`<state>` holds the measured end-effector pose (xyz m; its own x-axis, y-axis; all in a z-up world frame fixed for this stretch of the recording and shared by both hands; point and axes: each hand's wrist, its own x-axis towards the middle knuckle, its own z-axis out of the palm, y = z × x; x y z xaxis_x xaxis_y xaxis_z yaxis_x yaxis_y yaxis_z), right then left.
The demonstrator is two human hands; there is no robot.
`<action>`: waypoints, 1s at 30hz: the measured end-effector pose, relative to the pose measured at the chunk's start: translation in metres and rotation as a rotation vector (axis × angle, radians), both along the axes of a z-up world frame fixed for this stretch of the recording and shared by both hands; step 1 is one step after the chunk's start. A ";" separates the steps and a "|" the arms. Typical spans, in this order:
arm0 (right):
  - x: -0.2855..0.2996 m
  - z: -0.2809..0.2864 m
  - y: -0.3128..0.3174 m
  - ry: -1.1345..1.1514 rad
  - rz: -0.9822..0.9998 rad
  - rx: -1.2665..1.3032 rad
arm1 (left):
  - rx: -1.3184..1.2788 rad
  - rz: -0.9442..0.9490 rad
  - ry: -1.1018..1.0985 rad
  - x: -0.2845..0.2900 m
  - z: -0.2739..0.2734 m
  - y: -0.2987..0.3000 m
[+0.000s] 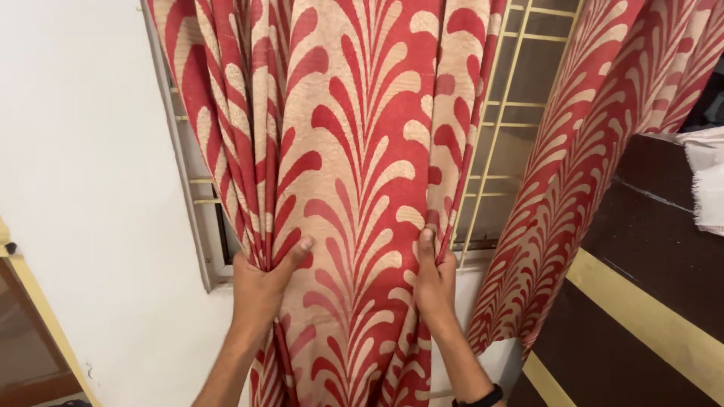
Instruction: The person repeatedly gathers and releases a red and beige patterned curtain with both hands in front of a window. The hands pull the fabric together and then let it fall back, repeating this motion continuously.
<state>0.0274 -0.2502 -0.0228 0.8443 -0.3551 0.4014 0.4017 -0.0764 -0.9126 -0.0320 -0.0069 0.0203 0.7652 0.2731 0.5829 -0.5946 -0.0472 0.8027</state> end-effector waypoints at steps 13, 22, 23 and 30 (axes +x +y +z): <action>0.002 -0.016 0.043 -0.065 0.075 0.015 | -0.100 -0.082 0.277 0.024 -0.010 -0.028; -0.028 0.005 0.046 -0.117 0.193 0.176 | -0.220 -0.254 -0.070 0.031 -0.032 -0.017; -0.025 0.002 0.044 -0.163 0.180 0.131 | -0.264 -0.256 0.023 0.029 -0.032 -0.019; 0.004 -0.013 0.004 0.009 0.005 0.037 | -0.055 -0.156 0.040 0.000 -0.002 -0.025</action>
